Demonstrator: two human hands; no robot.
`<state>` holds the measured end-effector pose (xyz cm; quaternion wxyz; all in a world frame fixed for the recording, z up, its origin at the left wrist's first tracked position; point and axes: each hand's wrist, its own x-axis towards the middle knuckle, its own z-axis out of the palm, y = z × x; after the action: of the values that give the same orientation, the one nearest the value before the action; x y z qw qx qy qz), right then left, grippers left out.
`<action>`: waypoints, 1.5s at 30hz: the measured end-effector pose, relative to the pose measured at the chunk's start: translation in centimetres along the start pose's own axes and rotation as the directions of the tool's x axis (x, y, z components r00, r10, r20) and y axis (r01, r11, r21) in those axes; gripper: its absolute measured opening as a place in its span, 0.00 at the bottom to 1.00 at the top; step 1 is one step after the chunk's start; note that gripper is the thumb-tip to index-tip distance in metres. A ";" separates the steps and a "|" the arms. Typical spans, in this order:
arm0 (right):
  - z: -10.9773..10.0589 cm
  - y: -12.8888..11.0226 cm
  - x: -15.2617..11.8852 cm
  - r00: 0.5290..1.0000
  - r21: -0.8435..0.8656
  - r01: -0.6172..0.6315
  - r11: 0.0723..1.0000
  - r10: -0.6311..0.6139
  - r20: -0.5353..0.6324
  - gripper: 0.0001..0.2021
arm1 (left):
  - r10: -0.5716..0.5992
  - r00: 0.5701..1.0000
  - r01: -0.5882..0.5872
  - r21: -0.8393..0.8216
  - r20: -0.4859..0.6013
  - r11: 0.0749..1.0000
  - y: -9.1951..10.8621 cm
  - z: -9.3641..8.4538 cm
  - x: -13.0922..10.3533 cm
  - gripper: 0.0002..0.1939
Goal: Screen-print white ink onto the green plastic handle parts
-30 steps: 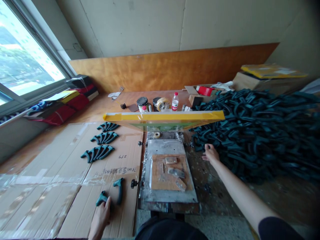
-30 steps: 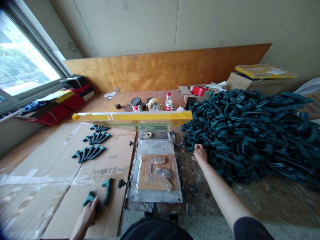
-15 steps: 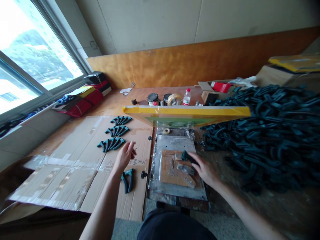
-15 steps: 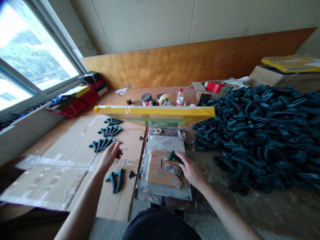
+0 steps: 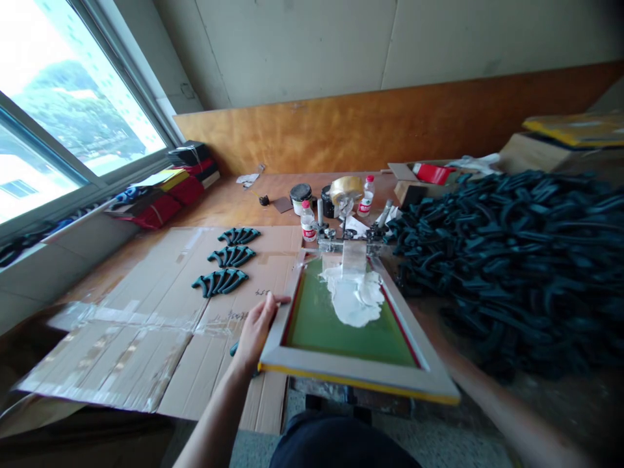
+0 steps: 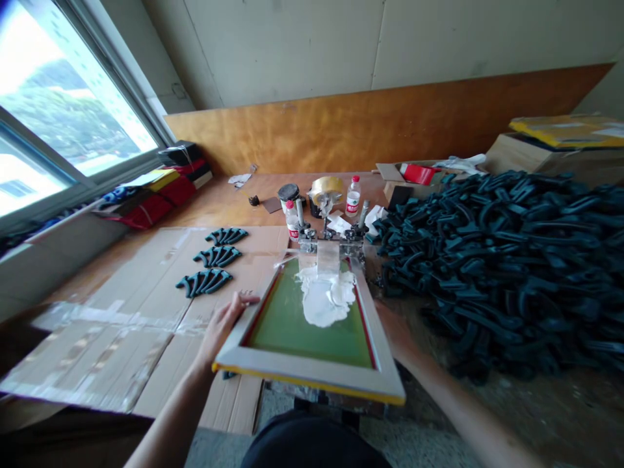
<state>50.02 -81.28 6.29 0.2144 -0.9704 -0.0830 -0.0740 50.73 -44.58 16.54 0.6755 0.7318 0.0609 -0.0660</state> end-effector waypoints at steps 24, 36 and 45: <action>-0.7 -8.2 3.1 0.804 -0.014 0.575 0.818 -0.562 0.193 0.09 | -0.132 0.991 0.125 0.160 0.037 0.979 -13.4 0.5 0.7 0.35; -3.7 -8.5 9.4 0.960 -0.012 0.274 0.962 -0.273 0.059 0.27 | -0.196 0.979 0.195 0.012 0.060 0.981 -8.3 0.4 -0.1 0.43; -7.1 0.4 10.0 0.946 0.161 -0.172 0.972 0.208 -0.249 0.20 | 0.099 0.992 -0.117 -0.260 -0.081 0.959 4.1 1.6 3.2 0.26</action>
<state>59.05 -83.35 14.26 0.2957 -0.9383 0.0354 -0.1756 54.60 -46.51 19.84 0.7671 0.6394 0.0516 0.0043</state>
